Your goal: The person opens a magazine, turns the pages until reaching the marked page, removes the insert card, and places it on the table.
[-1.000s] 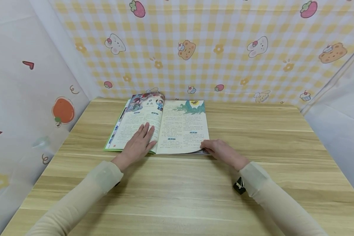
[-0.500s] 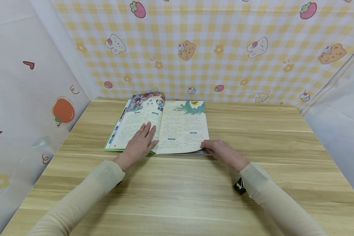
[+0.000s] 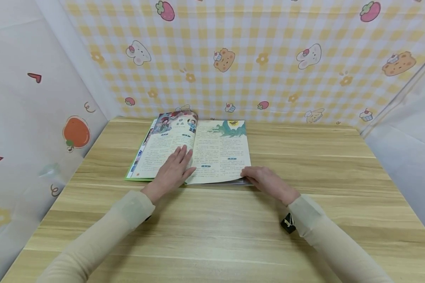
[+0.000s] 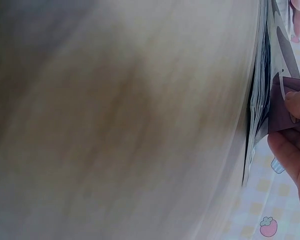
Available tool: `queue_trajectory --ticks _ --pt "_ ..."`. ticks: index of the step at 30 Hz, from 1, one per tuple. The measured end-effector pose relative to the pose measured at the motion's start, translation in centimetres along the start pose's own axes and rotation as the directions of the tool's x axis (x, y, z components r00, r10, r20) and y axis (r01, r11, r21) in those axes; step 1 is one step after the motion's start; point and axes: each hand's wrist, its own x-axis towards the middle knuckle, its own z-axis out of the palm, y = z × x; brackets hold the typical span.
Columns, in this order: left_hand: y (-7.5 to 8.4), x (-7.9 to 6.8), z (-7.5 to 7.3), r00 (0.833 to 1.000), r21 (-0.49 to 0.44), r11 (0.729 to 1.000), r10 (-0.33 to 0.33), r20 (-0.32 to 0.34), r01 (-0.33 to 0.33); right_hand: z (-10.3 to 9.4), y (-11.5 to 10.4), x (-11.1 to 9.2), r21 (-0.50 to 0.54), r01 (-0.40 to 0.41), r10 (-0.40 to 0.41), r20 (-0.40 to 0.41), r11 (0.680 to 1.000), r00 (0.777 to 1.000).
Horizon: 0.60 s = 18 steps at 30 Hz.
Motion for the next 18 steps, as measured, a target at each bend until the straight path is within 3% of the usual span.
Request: queue_trajectory --ticks 7,18 --pt "2.0 1.2 0.2 0.998 -0.01 0.999 0.042 0.049 -0.041 -0.1 0.0 -0.2 -0.003 0.004 -0.004 -0.035 1.0 0.999" --pt "6.9 3.1 1.5 0.979 -0.063 0.983 0.177 0.102 -0.171 -0.1 -0.2 -0.3 -0.058 0.023 -0.029 -0.095 0.998 0.995"
